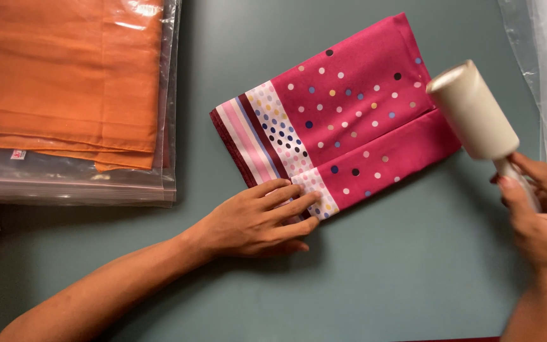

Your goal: Lint-rolling a piece of pink patterned fabric and placing it into a clear plastic zip-lock bag.

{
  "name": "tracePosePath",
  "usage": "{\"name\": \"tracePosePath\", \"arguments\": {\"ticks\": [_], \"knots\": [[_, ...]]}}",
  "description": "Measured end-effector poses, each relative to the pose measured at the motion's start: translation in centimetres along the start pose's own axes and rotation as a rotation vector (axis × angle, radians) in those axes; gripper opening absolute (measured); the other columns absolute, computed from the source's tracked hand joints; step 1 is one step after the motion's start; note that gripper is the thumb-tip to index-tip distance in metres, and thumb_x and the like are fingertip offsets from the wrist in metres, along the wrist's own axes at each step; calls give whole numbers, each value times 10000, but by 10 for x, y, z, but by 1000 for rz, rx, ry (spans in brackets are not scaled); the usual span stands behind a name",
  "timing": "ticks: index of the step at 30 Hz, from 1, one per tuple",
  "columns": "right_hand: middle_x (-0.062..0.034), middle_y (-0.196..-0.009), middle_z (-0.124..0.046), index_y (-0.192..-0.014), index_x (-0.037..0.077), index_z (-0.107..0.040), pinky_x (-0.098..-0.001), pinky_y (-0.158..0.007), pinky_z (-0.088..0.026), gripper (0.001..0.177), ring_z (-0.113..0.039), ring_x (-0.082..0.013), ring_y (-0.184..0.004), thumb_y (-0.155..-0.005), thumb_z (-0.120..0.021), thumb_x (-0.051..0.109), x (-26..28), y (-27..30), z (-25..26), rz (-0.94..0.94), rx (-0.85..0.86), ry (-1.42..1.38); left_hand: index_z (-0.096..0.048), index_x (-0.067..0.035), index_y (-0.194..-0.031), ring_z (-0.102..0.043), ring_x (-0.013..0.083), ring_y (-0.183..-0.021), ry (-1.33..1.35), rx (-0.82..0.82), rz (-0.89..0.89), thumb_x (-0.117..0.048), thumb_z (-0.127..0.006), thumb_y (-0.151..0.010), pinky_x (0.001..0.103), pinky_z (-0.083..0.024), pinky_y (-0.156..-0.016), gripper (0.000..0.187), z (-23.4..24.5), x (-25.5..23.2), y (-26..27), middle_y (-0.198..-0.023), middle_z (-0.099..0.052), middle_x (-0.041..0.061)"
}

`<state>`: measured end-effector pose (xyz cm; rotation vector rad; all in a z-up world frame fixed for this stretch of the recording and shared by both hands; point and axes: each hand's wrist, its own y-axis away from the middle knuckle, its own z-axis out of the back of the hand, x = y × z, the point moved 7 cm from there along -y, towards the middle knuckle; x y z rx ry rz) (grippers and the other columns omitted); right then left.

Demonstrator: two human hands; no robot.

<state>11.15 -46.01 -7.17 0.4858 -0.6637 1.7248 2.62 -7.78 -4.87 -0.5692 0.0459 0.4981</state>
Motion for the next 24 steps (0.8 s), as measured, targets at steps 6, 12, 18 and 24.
{"name": "tracePosePath", "arguments": {"ticks": [6,12,18,24], "knots": [[-131,-1026,-687,-1311,-20,-710,-282,-786,-450,277,-605,-192,-878,-1043,-653,26,-31,1,-3,-120,189,-107,-385,-129,-1591,-389,304,-1541,42,220,154,-257,-446,-1127,624,-181,-1278,485,-16,9,0,-1638,-431,132],[-201,-1257,-618,-1571,-72,-665,-348,-919,-421,326,-555,-255,-1073,-1249,-626,-50,-31,20,9,-94,-46,95,-410,-97,-1572,-405,300,-1529,71,247,184,-287,-503,-1094,634,-162,-1273,523,-19,12,2,-1635,-418,158],[-291,-1191,-677,-1445,-185,-694,-411,-939,-490,341,-621,-343,-1036,-1105,-672,-181,34,22,-12,14,-42,118,-443,-59,-1555,-419,292,-1516,26,231,174,-291,-583,-1057,626,-196,-1267,567,-18,16,1,-1608,-460,160],[-344,-1204,-677,-1405,-235,-707,-478,-953,-479,290,-610,-400,-1003,-1116,-710,-210,80,58,-22,105,-166,226,-447,-58,-1536,-442,366,-1522,221,61,244,-295,-453,-1080,652,-179,-1287,514,0,30,8,-1594,-467,202]]}}
